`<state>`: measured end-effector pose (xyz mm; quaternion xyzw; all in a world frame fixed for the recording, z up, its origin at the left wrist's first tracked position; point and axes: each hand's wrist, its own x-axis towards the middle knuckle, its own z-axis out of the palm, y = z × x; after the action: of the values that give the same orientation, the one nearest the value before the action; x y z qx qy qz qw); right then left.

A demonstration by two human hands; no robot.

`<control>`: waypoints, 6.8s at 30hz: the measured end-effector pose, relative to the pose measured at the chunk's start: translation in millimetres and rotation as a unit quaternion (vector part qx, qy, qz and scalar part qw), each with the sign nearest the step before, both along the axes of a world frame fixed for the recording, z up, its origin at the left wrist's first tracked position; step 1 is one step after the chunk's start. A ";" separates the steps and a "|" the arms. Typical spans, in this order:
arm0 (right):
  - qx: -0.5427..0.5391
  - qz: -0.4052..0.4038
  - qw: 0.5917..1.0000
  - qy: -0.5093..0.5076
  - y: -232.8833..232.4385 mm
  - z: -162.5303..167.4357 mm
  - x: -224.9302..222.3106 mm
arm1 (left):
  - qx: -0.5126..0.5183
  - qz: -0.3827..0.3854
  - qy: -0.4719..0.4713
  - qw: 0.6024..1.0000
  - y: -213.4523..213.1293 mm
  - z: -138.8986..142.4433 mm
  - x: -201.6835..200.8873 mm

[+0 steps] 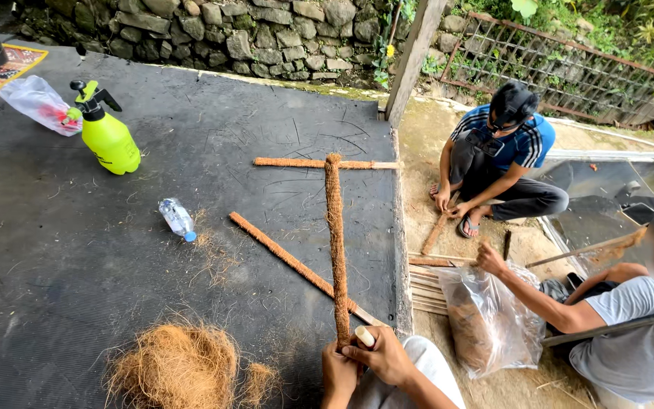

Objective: The person sits on a mat and wraps coconut coir around a wooden broom handle using a small cylindrical tool to press and secure the fibers. They repeatedly pick up coir, apply it along the handle, and smooth it down while other people work nearby.

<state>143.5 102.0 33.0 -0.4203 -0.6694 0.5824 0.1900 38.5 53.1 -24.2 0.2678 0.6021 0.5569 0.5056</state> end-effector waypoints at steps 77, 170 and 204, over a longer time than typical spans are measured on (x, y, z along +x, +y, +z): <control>-0.045 0.047 0.997 0.032 8.1 -23.6 35.1 | 0.119 -0.094 0.186 0.971 -15.2 -21.0 -3.1; -0.010 0.077 0.996 -0.032 21.0 -35.0 13.6 | 0.009 -0.090 -0.062 0.994 -27.3 -75.6 -8.5; 0.187 -0.005 0.980 0.065 -62.3 89.1 -91.1 | -0.030 0.097 0.395 0.913 -55.5 147.8 -142.7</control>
<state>52.3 39.6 122.1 -0.3422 -0.7506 0.4717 0.3115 -104.2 -2.3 123.6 0.3906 0.7924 0.4336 0.1776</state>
